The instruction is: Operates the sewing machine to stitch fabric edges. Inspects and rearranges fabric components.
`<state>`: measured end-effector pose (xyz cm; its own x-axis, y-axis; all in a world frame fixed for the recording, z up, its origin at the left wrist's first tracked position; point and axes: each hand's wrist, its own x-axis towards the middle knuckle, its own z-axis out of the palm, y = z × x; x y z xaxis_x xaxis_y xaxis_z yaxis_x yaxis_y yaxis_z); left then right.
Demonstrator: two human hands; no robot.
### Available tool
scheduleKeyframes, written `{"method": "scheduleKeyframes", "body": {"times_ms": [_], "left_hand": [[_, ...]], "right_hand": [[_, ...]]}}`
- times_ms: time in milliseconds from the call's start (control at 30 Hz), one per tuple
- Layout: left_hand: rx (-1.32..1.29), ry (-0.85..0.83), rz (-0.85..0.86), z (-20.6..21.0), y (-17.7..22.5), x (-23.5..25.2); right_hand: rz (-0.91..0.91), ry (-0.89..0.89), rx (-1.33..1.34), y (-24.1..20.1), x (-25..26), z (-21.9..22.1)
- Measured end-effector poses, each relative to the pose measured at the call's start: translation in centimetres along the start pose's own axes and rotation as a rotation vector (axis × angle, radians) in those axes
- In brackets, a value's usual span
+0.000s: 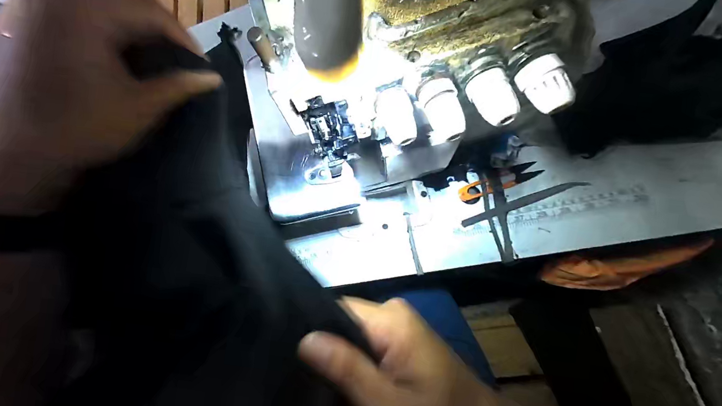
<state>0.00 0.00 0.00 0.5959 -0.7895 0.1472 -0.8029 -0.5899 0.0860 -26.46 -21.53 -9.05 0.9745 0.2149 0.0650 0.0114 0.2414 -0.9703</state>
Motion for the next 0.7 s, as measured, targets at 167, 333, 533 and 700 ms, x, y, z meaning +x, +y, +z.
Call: {"method": "scheduleKeyframes", "body": {"times_ms": [167,333,533,700], "left_hand": [[-0.305,0.180,-0.106,11.2,5.7,-0.7],[-0.315,0.366,-0.046,12.6,6.2,-1.9],[-0.387,0.469,-0.011,11.8,6.8,-2.4],[-0.376,0.457,-0.049,12.6,7.4,-3.1]], "right_hand": [[0.354,-0.058,-0.248,5.6,-3.2,-5.5],[0.271,0.147,-0.474,7.0,2.0,-5.1],[-0.007,0.394,-0.301,7.5,4.7,-2.4],[-0.028,0.425,-0.159,7.2,4.1,-2.2]]}}
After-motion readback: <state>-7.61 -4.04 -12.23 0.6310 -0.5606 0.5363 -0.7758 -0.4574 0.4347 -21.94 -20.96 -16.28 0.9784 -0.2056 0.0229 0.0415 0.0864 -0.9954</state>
